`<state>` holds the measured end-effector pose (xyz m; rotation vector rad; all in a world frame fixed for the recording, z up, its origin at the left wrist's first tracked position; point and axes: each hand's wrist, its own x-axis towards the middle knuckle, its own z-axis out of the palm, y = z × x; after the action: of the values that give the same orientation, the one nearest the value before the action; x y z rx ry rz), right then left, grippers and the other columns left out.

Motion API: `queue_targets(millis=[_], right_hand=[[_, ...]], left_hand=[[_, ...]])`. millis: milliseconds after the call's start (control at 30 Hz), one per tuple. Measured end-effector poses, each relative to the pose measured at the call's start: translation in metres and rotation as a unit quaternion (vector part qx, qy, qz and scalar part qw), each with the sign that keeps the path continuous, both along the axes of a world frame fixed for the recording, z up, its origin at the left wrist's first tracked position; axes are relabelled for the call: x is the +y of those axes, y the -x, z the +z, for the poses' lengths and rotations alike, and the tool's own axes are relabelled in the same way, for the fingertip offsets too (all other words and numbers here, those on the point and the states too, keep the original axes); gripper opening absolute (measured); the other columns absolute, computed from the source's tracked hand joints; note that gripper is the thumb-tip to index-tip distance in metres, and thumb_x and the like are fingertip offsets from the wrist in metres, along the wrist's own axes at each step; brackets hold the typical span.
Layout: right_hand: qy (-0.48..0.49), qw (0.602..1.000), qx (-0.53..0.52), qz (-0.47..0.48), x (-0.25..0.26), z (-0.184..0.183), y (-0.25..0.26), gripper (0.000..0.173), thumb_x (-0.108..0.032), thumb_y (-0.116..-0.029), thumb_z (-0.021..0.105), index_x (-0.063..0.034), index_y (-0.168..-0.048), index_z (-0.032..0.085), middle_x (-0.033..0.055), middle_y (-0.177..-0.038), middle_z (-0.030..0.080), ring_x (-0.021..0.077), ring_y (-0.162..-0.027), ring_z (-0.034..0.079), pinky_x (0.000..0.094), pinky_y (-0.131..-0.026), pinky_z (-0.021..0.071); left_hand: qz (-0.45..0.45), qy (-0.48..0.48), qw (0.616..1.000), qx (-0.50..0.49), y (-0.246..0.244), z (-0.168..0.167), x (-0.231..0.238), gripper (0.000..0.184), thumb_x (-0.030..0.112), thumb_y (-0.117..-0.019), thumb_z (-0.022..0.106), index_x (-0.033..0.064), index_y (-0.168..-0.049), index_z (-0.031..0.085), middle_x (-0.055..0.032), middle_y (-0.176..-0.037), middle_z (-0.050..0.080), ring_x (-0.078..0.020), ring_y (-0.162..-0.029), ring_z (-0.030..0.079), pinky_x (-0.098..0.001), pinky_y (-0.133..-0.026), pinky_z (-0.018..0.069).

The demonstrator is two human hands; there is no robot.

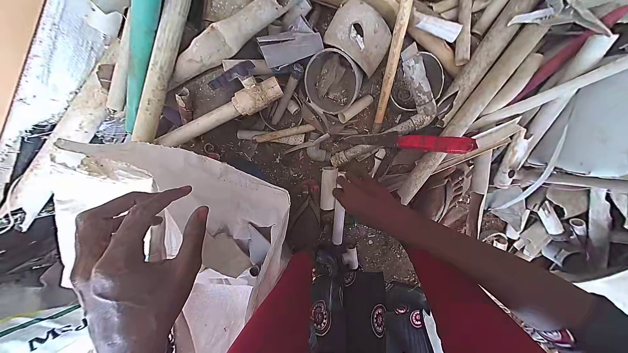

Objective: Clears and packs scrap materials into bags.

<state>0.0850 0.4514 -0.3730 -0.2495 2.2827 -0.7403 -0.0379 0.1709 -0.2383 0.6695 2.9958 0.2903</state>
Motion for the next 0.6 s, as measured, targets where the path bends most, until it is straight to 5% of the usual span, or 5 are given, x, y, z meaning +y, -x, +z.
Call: queue_targets(millis=[133, 233, 367, 467, 600], right_hand=[[0.006, 0.989, 0.075, 0.125, -0.029, -0.052, -0.001, 0.062, 0.017, -0.0912, 0.057, -0.0107, -0.147, 0.053, 0.0215, -0.161, 0.038, 0.0483, -0.15, 0.028, 0.0769, -0.111, 0.024], [-0.003, 0.988, 0.097, 0.122, -0.025, -0.055, -0.005, 0.064, 0.015, -0.0926, 0.057, -0.0178, -0.147, 0.054, 0.0215, -0.161, 0.038, 0.0485, -0.153, 0.022, 0.0807, -0.112, 0.0159], [-0.002, 0.986, 0.096, 0.134, -0.02, -0.054, -0.004, 0.067, 0.019, -0.0888, 0.059, -0.0174, -0.145, 0.055, 0.0189, -0.157, 0.044, 0.0488, -0.152, 0.023, 0.0814, -0.111, 0.0158], [-0.035, 0.982, 0.104, 0.154, -0.024, -0.059, -0.007, 0.068, 0.019, -0.0915, 0.056, -0.0157, -0.15, 0.05, 0.0182, -0.159, 0.042, 0.0469, -0.154, 0.022, 0.0807, -0.112, 0.0161], [-0.07, 0.976, 0.149, 0.146, -0.029, -0.058, -0.005, 0.047, 0.015, -0.0972, 0.05, -0.0015, -0.141, 0.055, 0.0155, -0.152, 0.051, 0.0407, -0.14, 0.045, 0.0715, -0.108, 0.03]], left_hand=[[0.049, 0.062, 0.997, -0.018, -0.001, 0.005, -0.006, 0.058, 0.059, -0.0892, 0.066, 0.0141, -0.126, 0.07, -0.0288, -0.12, 0.054, -0.0357, -0.092, 0.056, -0.0498, -0.074, 0.0447], [0.052, 0.055, 0.996, -0.038, 0.0, 0.005, -0.014, 0.056, 0.058, -0.0903, 0.066, 0.0137, -0.123, 0.071, -0.0198, -0.101, 0.058, -0.029, -0.08, 0.055, -0.0458, -0.068, 0.0436], [0.042, 0.022, 0.998, -0.043, -0.002, 0.002, -0.01, 0.051, 0.052, -0.0962, 0.062, 0.0087, -0.122, 0.071, -0.0206, -0.099, 0.062, -0.0286, -0.079, 0.06, -0.0431, -0.065, 0.0474], [0.053, 0.038, 0.996, -0.059, -0.002, -0.003, -0.007, 0.053, 0.057, -0.0936, 0.062, 0.0149, -0.125, 0.07, -0.018, -0.104, 0.061, -0.0289, -0.082, 0.061, -0.045, -0.066, 0.0479], [0.089, 0.085, 0.987, -0.103, -0.002, -0.002, -0.007, 0.076, 0.062, -0.087, 0.067, 0.0199, -0.148, 0.05, -0.0221, -0.104, 0.059, -0.0413, -0.082, 0.057, -0.0617, -0.066, 0.0425]])
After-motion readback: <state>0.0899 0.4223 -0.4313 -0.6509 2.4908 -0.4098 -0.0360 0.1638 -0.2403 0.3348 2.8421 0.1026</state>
